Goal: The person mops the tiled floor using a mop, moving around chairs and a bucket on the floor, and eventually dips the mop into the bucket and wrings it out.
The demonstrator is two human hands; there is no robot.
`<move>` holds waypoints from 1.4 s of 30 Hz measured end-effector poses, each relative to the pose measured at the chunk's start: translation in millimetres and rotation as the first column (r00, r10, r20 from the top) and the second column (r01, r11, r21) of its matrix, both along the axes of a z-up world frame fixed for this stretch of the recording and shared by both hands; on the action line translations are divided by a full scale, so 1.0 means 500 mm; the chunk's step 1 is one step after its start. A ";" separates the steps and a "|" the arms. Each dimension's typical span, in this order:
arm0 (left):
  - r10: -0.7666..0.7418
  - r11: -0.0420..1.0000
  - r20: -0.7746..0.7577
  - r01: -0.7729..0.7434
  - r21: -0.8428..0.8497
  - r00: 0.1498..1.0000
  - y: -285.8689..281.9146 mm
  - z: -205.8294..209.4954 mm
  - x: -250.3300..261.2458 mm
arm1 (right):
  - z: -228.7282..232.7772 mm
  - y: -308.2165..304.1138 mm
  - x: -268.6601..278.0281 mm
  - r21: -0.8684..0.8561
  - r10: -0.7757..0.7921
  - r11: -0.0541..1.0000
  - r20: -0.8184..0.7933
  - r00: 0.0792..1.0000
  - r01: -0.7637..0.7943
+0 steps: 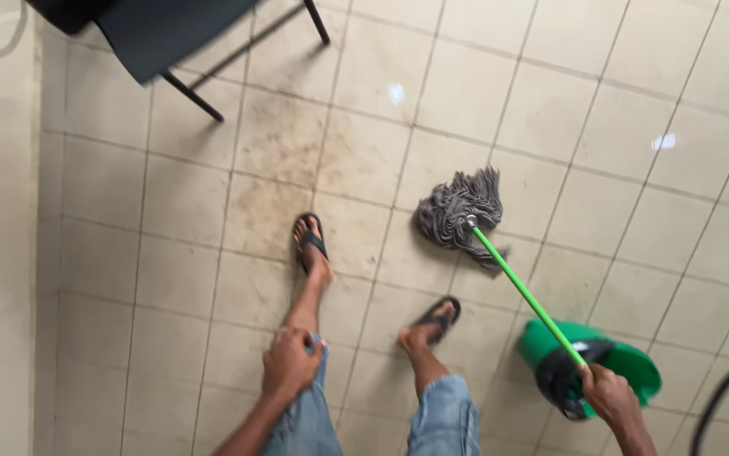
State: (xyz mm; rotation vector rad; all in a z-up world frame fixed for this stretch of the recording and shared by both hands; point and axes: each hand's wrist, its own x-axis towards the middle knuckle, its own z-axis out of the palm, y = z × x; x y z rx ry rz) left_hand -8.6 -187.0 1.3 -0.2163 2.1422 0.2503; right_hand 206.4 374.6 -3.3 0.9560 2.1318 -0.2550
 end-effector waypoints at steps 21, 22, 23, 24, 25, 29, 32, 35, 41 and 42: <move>0.079 0.991 0.139 -0.092 0.092 0.987 -0.032 0.071 -0.112 | -0.358 -0.412 -1.286 -0.812 -0.544 0.578 -0.308 0.780 0.083; 0.076 0.992 0.128 -0.088 0.088 0.989 -0.028 0.070 -0.106 | -0.350 -0.412 -1.267 -0.744 -0.470 0.667 -0.375 0.799 0.043; 0.073 0.993 0.117 -0.083 0.084 0.990 -0.026 0.068 -0.097 | -0.347 -0.414 -1.236 -0.667 -0.388 0.745 -0.433 0.814 0.001; 0.074 0.993 0.104 -0.083 0.084 0.992 -0.021 0.062 -0.089 | -0.345 -0.409 -1.207 -0.577 -0.294 0.815 -0.483 0.825 -0.048; 0.072 0.993 0.063 -0.077 0.088 0.995 -0.019 0.058 -0.079 | -0.347 -0.398 -1.161 -0.506 -0.216 0.860 -0.474 0.854 -0.064; 0.052 0.996 0.004 -0.053 0.067 0.999 -0.008 0.037 -0.030 | -0.392 -0.309 -0.880 -0.350 -0.037 0.923 -0.491 0.870 -0.159; 0.013 1.000 0.047 -0.014 0.023 0.999 0.011 0.017 0.005 | -0.433 -0.263 -0.623 -0.048 0.148 0.866 -0.927 0.346 -0.498; -0.039 0.999 0.023 0.038 0.012 0.999 0.021 0.009 0.039 | -0.388 -0.229 -0.373 -0.196 0.152 0.910 -0.662 0.734 -0.365; -0.052 0.999 0.057 0.053 -0.004 0.997 0.052 0.008 0.037 | -0.118 -0.171 -0.026 -0.428 -0.078 0.901 -0.326 0.942 -0.073; -0.040 0.999 0.046 0.040 -0.005 0.998 0.051 0.008 0.032 | -0.086 -0.167 -0.002 -0.416 -0.145 0.905 -0.097 0.985 0.093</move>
